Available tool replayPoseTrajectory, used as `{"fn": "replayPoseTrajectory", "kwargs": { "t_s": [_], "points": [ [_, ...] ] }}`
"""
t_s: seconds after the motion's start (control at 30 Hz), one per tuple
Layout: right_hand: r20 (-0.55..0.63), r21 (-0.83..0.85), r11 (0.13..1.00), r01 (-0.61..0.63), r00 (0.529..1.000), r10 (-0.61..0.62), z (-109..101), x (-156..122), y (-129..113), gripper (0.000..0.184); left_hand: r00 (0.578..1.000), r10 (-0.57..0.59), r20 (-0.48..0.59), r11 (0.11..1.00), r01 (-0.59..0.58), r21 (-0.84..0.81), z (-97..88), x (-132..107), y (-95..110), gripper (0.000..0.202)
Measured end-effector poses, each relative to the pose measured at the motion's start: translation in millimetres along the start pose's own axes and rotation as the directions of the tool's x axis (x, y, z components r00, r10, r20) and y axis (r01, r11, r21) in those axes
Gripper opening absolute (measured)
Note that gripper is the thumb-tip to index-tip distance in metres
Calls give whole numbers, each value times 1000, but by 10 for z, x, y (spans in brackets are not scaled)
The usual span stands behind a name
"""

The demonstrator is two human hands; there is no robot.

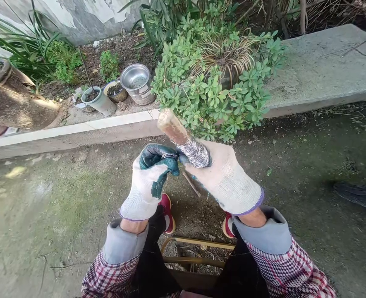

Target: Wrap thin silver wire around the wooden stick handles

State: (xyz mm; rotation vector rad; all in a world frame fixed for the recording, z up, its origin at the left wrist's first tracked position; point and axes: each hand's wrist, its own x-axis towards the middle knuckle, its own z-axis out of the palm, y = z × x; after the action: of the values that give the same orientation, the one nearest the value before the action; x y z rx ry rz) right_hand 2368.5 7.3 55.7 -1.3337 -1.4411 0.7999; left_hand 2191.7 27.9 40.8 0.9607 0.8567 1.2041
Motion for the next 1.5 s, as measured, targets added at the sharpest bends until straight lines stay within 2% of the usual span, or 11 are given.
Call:
{"fn": "replayPoseTrajectory", "kwargs": {
  "t_s": [0.17,0.4,0.5,0.63,0.8,0.87,1.03,1.17,1.27,1.37,1.5],
  "points": [
    [-37,123,990,-63,997,68,5,-15,-25,7,1000,0,-24,999,1,48,50,-21,59,19],
    [-107,354,921,-164,971,214,34,-20,-88,11,1000,-2,3,999,2,47,63,-76,142,31],
    [-100,411,899,-154,972,212,38,-27,-116,12,1000,24,-19,998,-22,60,51,-92,162,30],
    [-148,346,935,-85,978,144,56,-37,-142,11,995,83,-55,987,-74,145,59,-110,173,29],
    [-132,104,994,-26,990,40,57,-38,-118,15,991,125,-48,957,-108,270,73,-120,147,26],
    [-124,38,999,-25,992,29,41,-35,-103,17,990,134,-34,958,-120,261,70,-122,142,27],
    [-166,128,991,-41,984,63,18,-22,-112,16,994,108,-27,991,-105,82,63,-120,152,25],
    [-132,297,947,-123,977,168,32,-17,-163,8,987,133,-86,988,-124,95,62,-105,160,22],
    [-122,351,923,-159,969,213,38,-24,-177,9,985,148,-92,984,-138,110,64,-110,177,23],
    [-144,295,947,-126,974,174,44,-34,-157,7,984,142,-104,982,-127,138,79,-132,202,25],
    [-198,78,997,-22,979,37,58,-53,-118,6,981,141,-132,975,-115,189,111,-151,230,23]
  ]
}}
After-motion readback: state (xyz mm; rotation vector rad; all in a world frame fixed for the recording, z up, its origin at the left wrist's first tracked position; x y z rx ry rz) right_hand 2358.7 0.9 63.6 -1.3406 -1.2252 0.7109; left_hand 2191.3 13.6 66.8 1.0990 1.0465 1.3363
